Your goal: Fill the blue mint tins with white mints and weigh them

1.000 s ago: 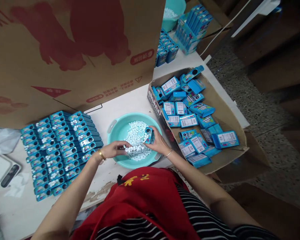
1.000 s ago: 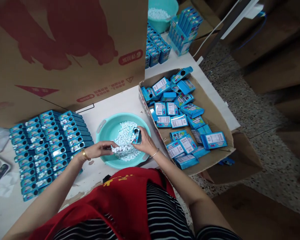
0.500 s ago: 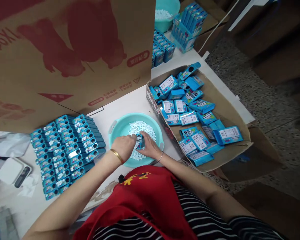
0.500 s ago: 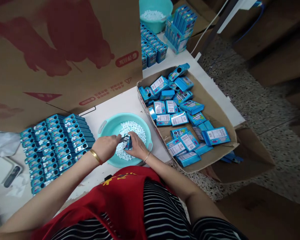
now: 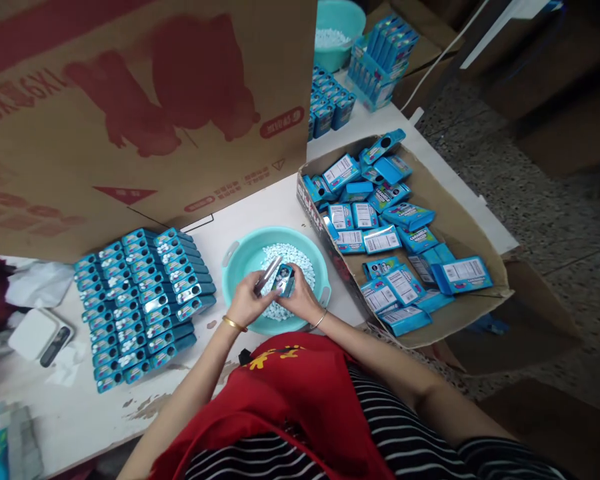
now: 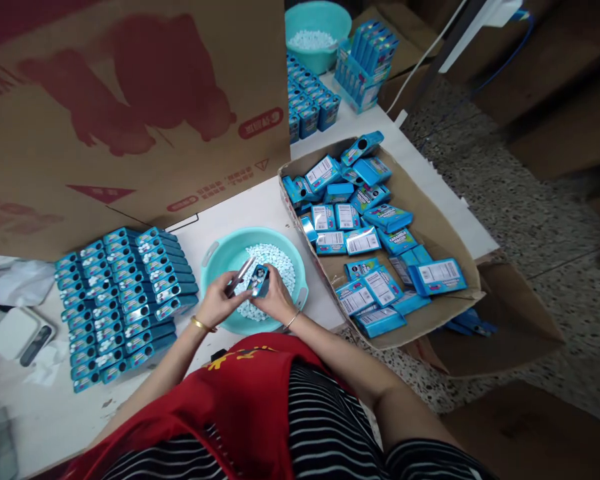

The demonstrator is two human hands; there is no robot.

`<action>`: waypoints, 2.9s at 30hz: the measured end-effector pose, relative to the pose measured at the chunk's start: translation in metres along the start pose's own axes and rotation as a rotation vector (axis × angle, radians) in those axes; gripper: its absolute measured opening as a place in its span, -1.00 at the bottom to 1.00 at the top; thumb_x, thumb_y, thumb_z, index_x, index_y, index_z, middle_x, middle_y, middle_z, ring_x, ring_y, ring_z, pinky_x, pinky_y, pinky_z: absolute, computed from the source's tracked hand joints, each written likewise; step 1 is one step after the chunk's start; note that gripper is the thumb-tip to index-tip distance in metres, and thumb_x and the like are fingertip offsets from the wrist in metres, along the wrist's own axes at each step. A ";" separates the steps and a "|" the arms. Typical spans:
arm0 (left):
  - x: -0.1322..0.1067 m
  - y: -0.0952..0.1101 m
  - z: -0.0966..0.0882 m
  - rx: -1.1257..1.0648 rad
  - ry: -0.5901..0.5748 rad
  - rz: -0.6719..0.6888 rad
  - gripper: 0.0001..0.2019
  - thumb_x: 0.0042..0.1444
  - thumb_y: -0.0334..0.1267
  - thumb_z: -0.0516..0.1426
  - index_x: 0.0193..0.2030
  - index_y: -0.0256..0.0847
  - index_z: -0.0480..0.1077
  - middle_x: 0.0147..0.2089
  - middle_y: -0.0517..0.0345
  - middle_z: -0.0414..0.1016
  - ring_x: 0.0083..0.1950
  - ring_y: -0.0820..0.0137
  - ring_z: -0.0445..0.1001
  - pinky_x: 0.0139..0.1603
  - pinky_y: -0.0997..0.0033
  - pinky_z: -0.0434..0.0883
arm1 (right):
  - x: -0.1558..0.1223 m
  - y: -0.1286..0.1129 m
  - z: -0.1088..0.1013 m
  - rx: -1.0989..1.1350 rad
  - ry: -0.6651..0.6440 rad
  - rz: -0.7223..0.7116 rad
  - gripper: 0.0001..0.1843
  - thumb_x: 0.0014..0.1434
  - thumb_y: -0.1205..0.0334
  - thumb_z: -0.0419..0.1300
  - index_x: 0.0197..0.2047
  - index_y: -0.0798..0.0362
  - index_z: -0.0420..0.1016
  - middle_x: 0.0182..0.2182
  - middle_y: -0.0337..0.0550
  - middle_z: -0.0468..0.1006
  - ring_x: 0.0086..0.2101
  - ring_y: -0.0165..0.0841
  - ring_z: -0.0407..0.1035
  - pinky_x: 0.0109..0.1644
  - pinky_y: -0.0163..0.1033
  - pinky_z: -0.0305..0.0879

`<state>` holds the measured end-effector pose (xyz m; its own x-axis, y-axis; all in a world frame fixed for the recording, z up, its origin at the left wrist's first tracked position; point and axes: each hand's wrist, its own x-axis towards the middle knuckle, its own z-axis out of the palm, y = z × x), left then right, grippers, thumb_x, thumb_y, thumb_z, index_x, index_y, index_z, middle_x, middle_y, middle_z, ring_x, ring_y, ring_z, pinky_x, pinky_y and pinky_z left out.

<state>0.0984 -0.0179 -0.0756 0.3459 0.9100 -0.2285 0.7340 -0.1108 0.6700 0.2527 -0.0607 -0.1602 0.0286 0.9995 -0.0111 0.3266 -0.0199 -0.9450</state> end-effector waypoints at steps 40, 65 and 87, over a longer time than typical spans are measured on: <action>-0.042 -0.108 -0.015 0.250 0.005 -0.105 -0.50 0.14 0.04 -0.04 0.09 -0.27 0.24 -0.13 -0.03 0.49 -0.17 0.23 0.51 -0.15 0.26 0.48 | -0.019 0.090 -0.257 -0.798 -0.160 0.643 0.11 -0.16 0.23 0.37 0.40 0.26 -0.04 0.20 0.37 0.29 0.11 0.06 0.33 0.14 0.02 0.25; 0.014 -0.089 0.086 0.180 -0.649 0.242 -0.55 -0.06 -0.58 0.03 -0.02 -0.19 0.38 -0.11 0.12 0.44 -0.15 0.40 0.43 -0.04 0.40 0.40 | -0.040 -0.039 -0.108 0.620 0.119 0.409 -0.30 -0.13 0.13 0.44 0.03 -0.11 0.21 -0.12 -0.20 0.53 -0.15 -0.27 0.48 -0.02 -0.10 0.43; 0.011 0.035 -0.058 0.627 -0.511 0.286 -0.68 0.17 -0.45 -0.01 0.03 -0.15 0.33 -0.07 0.05 0.39 -0.17 0.33 0.46 -0.24 0.37 0.37 | -0.032 -0.017 -0.075 -0.281 0.007 -0.202 -0.64 0.21 0.31 0.10 0.09 0.01 0.29 -0.07 0.04 0.44 -0.05 -0.10 0.33 0.05 0.03 0.30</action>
<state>0.0940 0.0110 -0.0136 0.6775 0.5384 -0.5012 0.7136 -0.6464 0.2702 0.3173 -0.0944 -0.1192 -0.0568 0.9838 0.1703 0.5739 0.1718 -0.8007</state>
